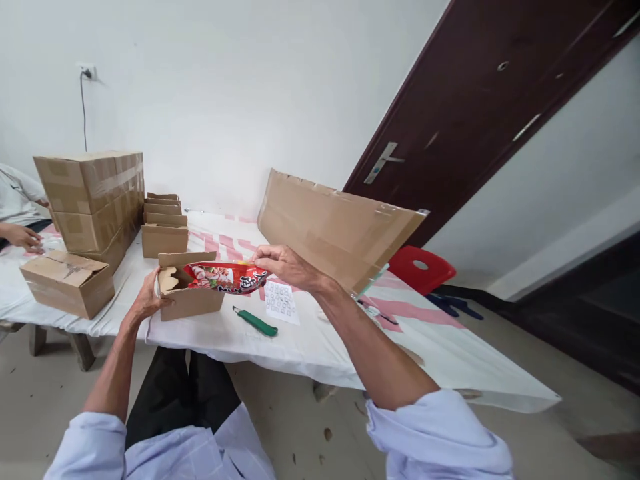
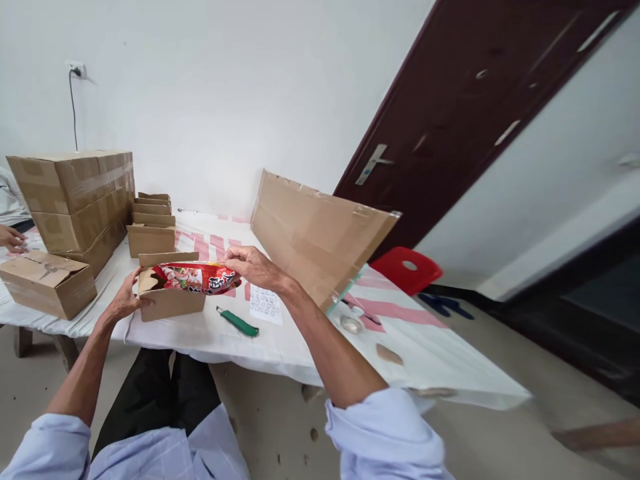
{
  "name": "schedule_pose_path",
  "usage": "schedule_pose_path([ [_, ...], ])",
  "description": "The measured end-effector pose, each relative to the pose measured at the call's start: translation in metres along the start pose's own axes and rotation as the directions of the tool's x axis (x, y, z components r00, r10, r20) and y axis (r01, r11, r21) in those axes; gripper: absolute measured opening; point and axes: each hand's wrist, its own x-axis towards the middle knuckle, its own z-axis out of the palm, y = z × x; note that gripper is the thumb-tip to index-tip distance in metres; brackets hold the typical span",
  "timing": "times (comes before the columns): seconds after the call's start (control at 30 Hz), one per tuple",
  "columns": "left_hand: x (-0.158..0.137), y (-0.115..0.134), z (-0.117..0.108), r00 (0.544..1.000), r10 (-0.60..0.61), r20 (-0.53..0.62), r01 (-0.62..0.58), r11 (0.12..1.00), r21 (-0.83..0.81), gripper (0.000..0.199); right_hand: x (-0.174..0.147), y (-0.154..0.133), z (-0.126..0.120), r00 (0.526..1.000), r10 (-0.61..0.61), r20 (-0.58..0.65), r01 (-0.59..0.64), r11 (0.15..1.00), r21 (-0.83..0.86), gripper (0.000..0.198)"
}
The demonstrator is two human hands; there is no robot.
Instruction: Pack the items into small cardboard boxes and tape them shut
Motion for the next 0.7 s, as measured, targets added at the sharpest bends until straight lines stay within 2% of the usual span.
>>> schedule_pose_path([
  [0.07, -0.001, 0.008, 0.001, 0.997, -0.024, -0.078, 0.029, 0.997, 0.072, 0.108, -0.003, 0.008, 0.001, 0.999, 0.048, 0.017, -0.05, 0.992, 0.113, 0.028],
  [0.13, -0.013, 0.021, 0.001, 0.981, -0.051, -0.186, 0.07, 0.993, 0.098, 0.095, -0.005, 0.017, 0.005, 0.997, 0.066, 0.032, -0.071, 0.982, 0.173, 0.03],
  [0.2, -0.032, 0.039, 0.003, 0.953, -0.089, -0.288, 0.105, 0.994, 0.039, 0.077, -0.009, 0.027, 0.011, 0.995, 0.09, 0.048, -0.098, 0.971, 0.22, 0.031],
  [0.23, -0.042, 0.049, 0.005, 0.951, -0.12, -0.286, 0.113, 0.993, -0.043, 0.072, -0.01, 0.032, 0.015, 0.993, 0.108, 0.055, -0.118, 0.961, 0.25, 0.032],
  [0.3, -0.059, 0.071, 0.011, 0.978, -0.152, -0.14, 0.108, 0.954, -0.28, 0.073, -0.014, 0.04, 0.027, 0.985, 0.148, 0.084, -0.167, 0.934, 0.317, 0.032],
  [0.37, -0.071, 0.091, 0.019, 0.994, -0.092, 0.058, 0.109, 0.864, -0.492, 0.082, -0.016, 0.047, 0.042, 0.976, 0.181, 0.124, -0.215, 0.905, 0.367, 0.032],
  [0.43, -0.077, 0.107, 0.027, 0.983, -0.077, 0.167, 0.159, 0.81, -0.564, 0.081, -0.018, 0.053, 0.058, 0.963, 0.212, 0.166, -0.262, 0.882, 0.392, 0.031],
  [0.57, -0.079, 0.119, 0.037, 0.95, -0.255, 0.178, 0.311, 0.793, -0.524, 0.058, -0.019, 0.065, 0.086, 0.957, 0.238, 0.167, -0.288, 0.854, 0.434, 0.035],
  [0.7, -0.075, 0.108, 0.041, 0.926, -0.37, 0.076, 0.34, 0.727, -0.596, 0.056, -0.023, 0.077, 0.101, 0.979, 0.189, 0.078, -0.201, 0.823, 0.531, 0.057],
])
